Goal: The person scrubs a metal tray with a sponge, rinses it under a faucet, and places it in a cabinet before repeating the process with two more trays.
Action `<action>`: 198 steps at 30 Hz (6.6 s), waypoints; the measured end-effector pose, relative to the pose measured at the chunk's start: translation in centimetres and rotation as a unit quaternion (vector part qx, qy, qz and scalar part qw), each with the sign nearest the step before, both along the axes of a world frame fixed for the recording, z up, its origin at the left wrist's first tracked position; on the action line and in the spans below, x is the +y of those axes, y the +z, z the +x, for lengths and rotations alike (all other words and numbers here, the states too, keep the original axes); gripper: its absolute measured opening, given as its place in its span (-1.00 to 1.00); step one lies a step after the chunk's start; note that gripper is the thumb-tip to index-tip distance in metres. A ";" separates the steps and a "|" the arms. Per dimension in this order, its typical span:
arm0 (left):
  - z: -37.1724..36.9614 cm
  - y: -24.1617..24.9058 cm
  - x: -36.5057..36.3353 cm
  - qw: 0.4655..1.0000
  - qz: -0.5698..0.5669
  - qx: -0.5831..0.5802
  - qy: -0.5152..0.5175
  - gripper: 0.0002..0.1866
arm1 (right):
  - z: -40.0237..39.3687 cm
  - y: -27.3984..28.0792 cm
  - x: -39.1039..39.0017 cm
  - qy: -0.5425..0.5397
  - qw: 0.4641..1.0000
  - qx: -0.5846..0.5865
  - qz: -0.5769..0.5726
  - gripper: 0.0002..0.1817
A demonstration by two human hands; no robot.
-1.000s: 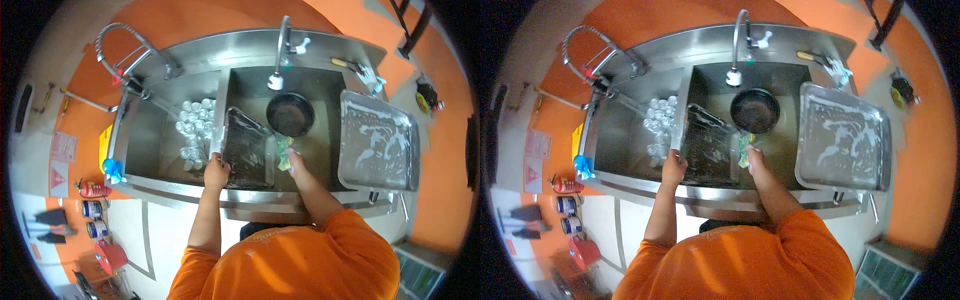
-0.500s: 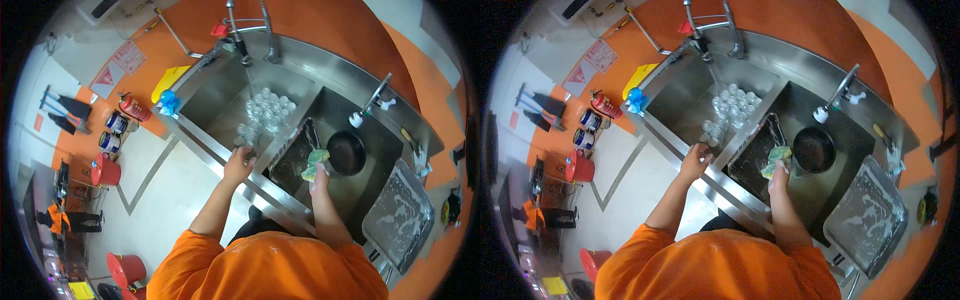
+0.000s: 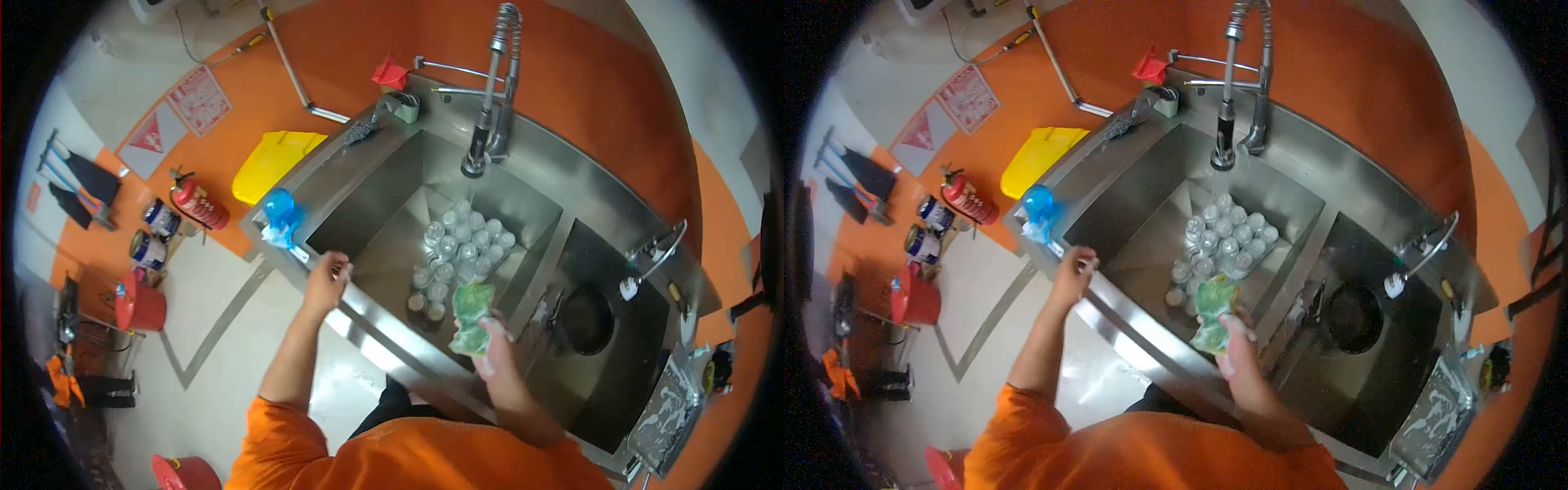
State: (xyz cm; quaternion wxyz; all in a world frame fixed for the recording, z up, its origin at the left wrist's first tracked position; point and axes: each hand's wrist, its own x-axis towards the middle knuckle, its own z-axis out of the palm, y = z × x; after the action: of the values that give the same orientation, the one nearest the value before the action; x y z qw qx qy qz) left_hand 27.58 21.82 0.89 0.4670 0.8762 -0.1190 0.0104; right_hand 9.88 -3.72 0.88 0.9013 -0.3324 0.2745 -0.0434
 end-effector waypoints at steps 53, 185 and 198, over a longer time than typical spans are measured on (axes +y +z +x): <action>-6.8 5.0 -4.5 0.920 -0.161 0.266 -0.237 -0.65 | -41.1 -2.4 -13.7 0.062 0.321 0.676 -0.661 -0.42; -20.3 -3.1 -28.6 0.925 0.196 0.136 -0.294 -0.51 | -10.1 -32.4 -17.0 0.114 0.887 0.313 -0.319 -0.63; -21.4 -3.2 -28.6 0.925 0.256 -0.002 -0.280 -0.50 | -12.2 -13.6 -27.2 -0.096 0.984 0.138 -0.051 -0.72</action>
State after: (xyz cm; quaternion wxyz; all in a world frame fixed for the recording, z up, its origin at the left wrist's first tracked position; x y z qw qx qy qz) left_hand 6.17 -6.81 -2.32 0.2103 0.8967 -0.3594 -0.1498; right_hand -2.33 -30.97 -12.76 0.8284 -0.3527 0.4243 -0.0972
